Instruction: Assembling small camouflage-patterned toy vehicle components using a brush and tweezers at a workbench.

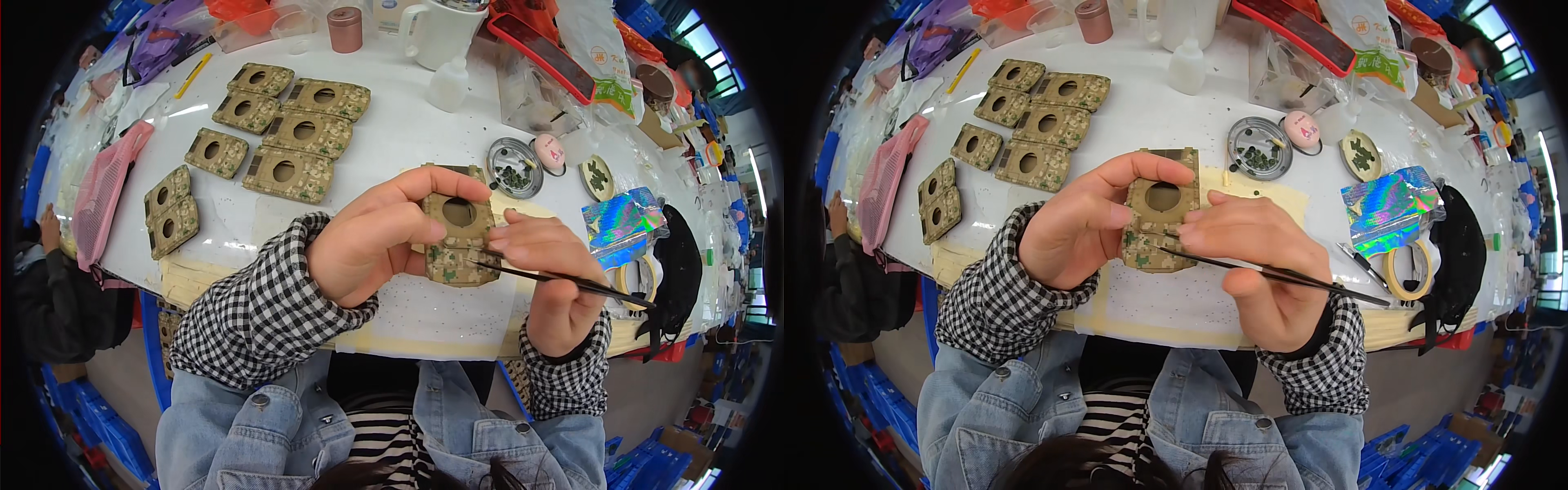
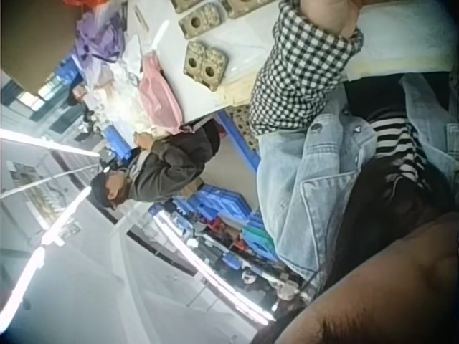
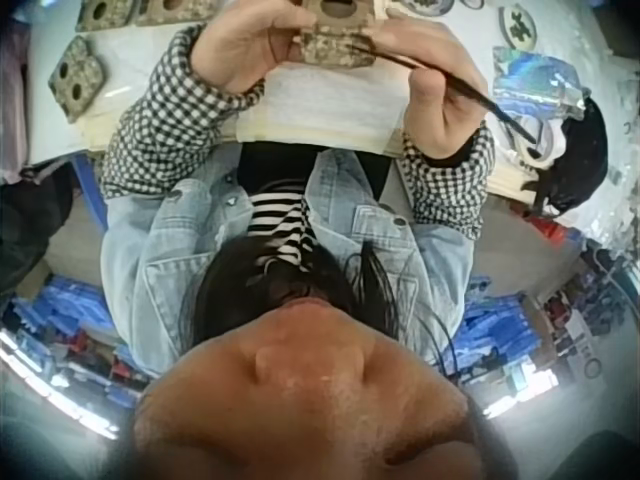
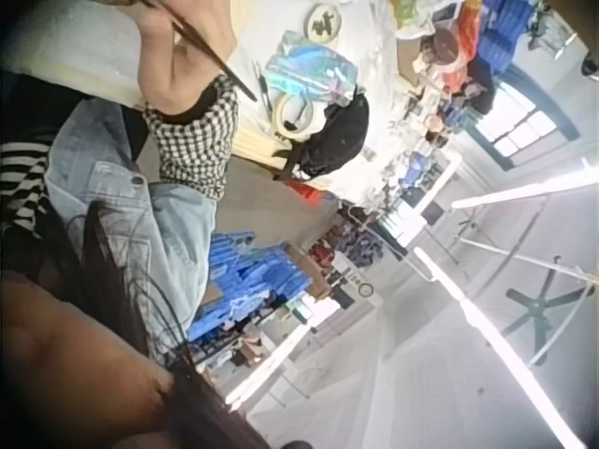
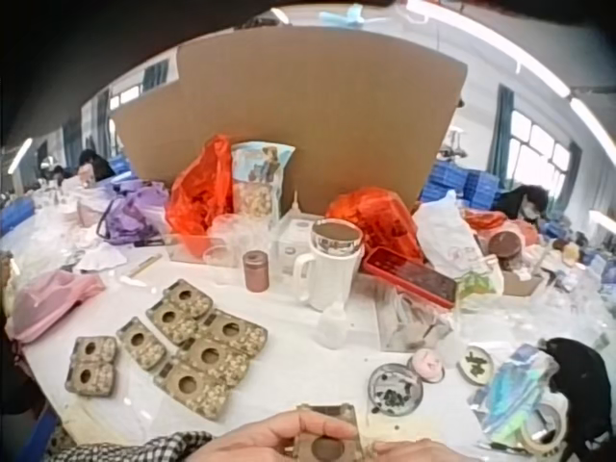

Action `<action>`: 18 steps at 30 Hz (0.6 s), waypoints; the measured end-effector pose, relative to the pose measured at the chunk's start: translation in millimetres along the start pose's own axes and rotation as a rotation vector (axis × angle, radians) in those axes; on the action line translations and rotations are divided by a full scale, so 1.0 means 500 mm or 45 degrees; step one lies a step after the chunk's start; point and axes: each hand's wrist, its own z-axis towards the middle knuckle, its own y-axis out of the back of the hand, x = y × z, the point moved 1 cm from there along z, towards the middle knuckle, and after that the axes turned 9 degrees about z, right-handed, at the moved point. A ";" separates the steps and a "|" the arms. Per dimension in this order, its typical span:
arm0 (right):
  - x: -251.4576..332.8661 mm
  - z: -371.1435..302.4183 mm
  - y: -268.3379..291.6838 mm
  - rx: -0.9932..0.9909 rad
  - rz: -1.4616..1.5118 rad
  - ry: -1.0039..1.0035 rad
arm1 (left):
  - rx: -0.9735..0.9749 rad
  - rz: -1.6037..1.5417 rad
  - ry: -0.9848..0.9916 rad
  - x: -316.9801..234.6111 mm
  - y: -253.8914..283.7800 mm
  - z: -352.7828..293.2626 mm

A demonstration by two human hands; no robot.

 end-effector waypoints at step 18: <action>-0.016 -0.023 0.041 -0.067 -1.066 -0.125 | -0.256 0.144 -0.041 0.004 0.032 0.019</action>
